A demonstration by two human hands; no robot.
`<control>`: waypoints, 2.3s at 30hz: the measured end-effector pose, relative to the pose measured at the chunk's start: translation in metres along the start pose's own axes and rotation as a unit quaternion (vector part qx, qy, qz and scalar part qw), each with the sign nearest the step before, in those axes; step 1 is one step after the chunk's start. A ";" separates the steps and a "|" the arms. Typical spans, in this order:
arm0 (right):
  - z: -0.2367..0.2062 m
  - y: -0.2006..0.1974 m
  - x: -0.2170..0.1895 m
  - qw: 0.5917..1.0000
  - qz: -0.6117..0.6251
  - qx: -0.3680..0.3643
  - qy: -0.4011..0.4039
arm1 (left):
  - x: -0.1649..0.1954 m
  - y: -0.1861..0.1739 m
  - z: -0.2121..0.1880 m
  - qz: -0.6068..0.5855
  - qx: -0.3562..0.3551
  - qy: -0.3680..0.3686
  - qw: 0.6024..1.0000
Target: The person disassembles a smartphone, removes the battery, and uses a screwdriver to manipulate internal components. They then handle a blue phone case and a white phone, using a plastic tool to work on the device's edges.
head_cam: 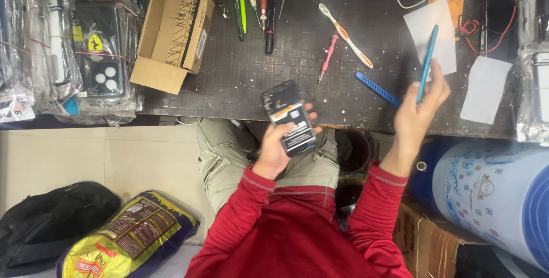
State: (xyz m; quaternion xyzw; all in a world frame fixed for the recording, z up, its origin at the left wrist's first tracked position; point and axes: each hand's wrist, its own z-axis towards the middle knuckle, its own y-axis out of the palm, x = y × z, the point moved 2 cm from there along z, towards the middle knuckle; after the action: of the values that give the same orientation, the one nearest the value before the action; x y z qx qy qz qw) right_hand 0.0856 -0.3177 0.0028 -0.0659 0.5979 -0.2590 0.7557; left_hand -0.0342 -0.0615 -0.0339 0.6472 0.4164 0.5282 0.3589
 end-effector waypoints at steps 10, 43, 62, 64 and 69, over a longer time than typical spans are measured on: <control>0.020 0.026 -0.025 0.948 -0.285 -0.078 -0.120 | 0.057 -0.035 -0.034 -0.042 0.072 0.106 0.991; -0.065 0.198 -0.110 0.923 0.265 -0.273 0.056 | 0.092 -0.056 -0.044 0.019 0.148 0.197 0.969; -0.059 0.191 -0.100 0.906 0.324 -0.272 -0.001 | 0.098 -0.051 -0.035 0.016 0.086 0.196 0.977; -0.049 0.185 -0.094 0.881 0.401 -0.251 0.005 | 0.100 -0.046 -0.026 0.069 0.094 0.164 0.980; -0.022 0.158 -0.077 0.882 0.436 -0.178 0.027 | 0.104 -0.028 0.008 0.186 0.115 0.070 0.973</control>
State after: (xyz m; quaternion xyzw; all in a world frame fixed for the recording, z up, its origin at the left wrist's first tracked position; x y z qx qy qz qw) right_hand 0.1033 -0.1414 -0.0012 0.0750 0.6228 0.2055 0.7512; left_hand -0.0213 0.0454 -0.0208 0.7119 0.3705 0.5781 0.1475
